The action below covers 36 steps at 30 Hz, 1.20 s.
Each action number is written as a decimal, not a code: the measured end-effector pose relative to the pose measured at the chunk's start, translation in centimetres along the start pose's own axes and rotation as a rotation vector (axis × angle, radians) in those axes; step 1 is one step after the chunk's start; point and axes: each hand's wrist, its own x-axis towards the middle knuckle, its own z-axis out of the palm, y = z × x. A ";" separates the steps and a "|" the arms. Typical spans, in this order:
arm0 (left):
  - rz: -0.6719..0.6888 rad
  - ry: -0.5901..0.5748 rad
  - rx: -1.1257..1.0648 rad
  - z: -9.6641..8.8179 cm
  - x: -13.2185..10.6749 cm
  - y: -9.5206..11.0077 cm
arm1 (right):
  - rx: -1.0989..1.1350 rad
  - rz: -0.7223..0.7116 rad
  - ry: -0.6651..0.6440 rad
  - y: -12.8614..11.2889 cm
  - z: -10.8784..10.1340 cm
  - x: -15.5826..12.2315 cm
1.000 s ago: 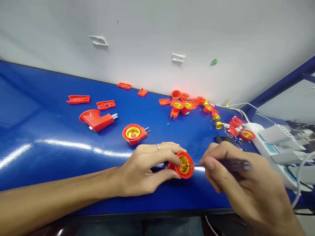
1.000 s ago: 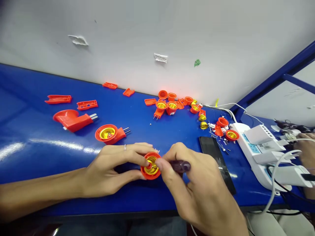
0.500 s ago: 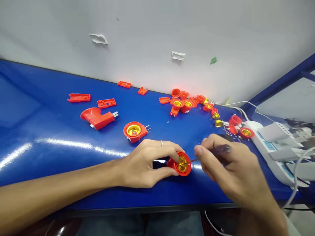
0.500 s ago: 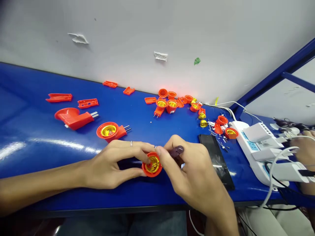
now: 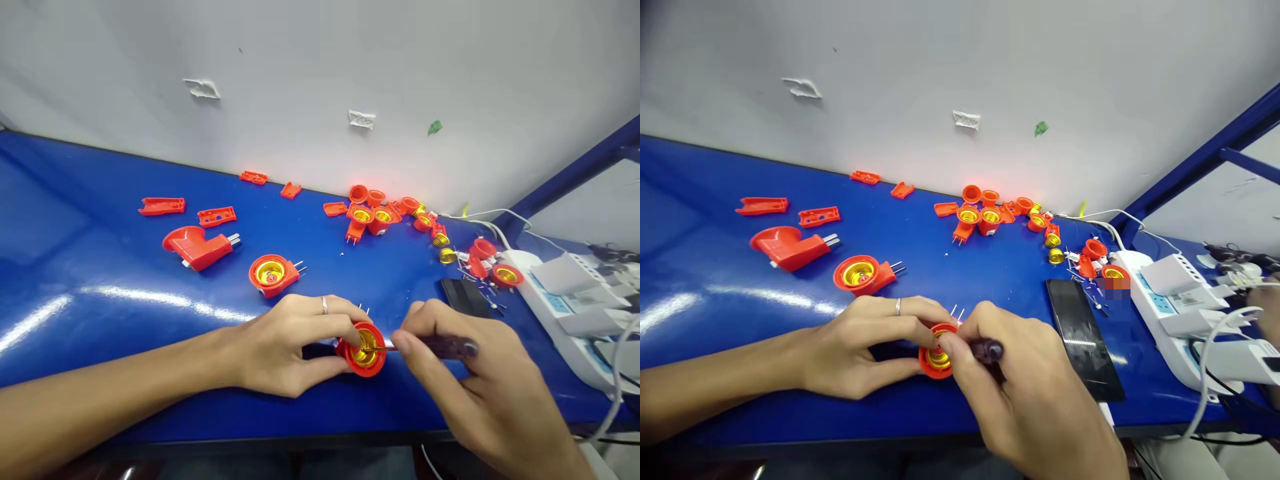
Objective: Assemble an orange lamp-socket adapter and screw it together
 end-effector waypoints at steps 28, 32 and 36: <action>-0.020 -0.043 -0.058 -0.7 0.4 0.0 | -0.051 0.070 -0.010 -0.5 0.8 0.5; -0.004 -0.052 -0.094 -0.7 0.4 0.0 | -0.051 0.066 -0.005 -0.7 0.7 0.7; 0.010 -0.058 -0.072 -0.7 0.2 0.1 | -0.063 0.029 -0.016 -0.9 0.5 1.0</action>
